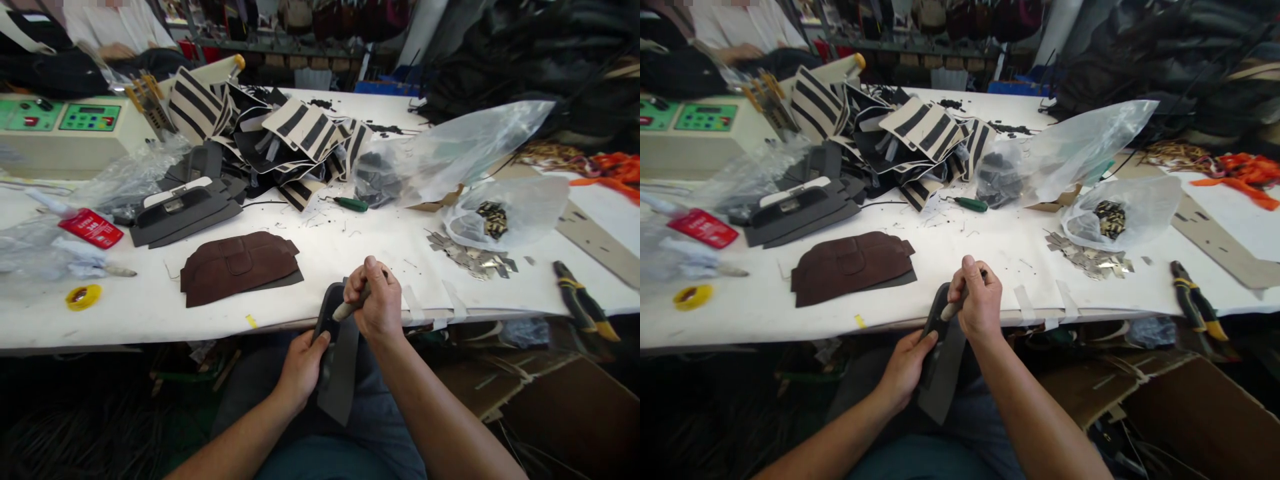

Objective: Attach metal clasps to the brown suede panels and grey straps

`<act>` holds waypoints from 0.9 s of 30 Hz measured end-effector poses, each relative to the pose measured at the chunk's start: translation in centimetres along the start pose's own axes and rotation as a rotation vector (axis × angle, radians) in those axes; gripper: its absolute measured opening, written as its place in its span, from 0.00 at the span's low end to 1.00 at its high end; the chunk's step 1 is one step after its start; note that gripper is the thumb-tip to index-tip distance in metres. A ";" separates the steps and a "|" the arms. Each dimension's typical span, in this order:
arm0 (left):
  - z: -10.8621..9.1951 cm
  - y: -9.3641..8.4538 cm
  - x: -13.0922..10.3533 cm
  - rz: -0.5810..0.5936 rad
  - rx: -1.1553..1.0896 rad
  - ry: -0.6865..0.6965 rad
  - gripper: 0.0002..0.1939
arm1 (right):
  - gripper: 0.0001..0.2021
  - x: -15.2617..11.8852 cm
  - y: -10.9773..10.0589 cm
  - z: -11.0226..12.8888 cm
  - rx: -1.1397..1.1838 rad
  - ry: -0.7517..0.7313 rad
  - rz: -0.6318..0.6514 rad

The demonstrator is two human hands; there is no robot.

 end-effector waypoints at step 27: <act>-1.8 -0.1 0.2 0.081 0.076 0.136 0.21 | 0.17 -6.1 4.5 6.1 -0.192 -0.446 0.329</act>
Point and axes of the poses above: each hand's wrist, its own x-axis towards the middle knuckle, its own y-axis out of the palm, z = x × y, the point moved 10 cm from there along x, towards the middle knuckle, and after that the axes turned 13 degrees about -z, right-handed, at the moved point
